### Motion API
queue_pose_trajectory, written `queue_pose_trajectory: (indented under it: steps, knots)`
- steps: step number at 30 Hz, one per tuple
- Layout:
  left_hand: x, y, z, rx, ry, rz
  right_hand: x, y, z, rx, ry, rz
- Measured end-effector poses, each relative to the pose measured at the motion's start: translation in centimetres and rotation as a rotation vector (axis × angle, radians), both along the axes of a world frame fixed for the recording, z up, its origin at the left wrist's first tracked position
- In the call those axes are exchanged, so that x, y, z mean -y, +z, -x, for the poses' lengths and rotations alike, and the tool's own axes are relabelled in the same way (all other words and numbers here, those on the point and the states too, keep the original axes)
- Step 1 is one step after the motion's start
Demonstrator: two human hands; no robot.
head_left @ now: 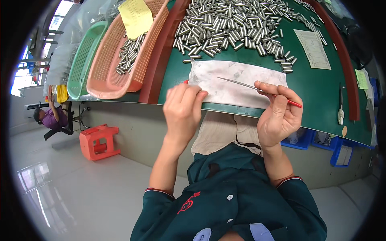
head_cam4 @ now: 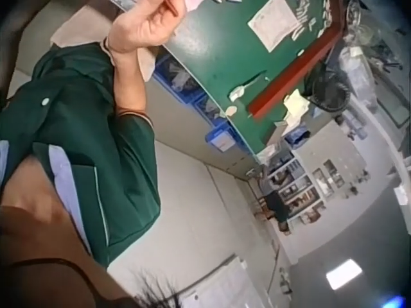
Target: Manually inspect and clean the interior of small metal cylindrical parts using a thin probe tool.
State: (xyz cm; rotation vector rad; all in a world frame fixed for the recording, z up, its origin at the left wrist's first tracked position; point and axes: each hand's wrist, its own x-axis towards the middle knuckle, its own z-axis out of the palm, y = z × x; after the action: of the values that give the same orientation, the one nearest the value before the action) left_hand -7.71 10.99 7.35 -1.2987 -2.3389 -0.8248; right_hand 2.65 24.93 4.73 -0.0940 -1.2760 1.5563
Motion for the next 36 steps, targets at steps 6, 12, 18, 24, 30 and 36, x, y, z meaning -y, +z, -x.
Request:
queue_pose_trajectory:
  steps: [6, 12, 18, 24, 30, 36]
  knots:
    - [0.6, 0.2, -0.3, -0.076, 0.015, -0.081, -0.3, 0.1, -0.3, -0.012, 0.037, -0.012]
    - [3.0, 1.4, -2.5, 0.096, 0.164, -0.574, -0.3, -0.2, -0.3, 0.015, 0.045, -0.003]
    - [7.7, -1.0, -4.8, 1.585, 0.074, -1.264, -0.2, -0.6, -0.5, 0.032, 0.009, 0.063]
    - [10.5, -3.4, -5.7, 1.887, 0.029, -1.455, 0.0, -0.2, -0.3, 0.122, -0.017, 0.050]
    - [11.5, -4.0, -5.4, 2.032, -0.048, -1.605, 0.0, -0.1, -0.2, 0.145, 0.021, 0.063]
    - [10.3, -0.8, -5.4, 1.948, -0.376, -1.420, -0.5, -0.3, -0.5, 0.175, -0.003, 0.072]
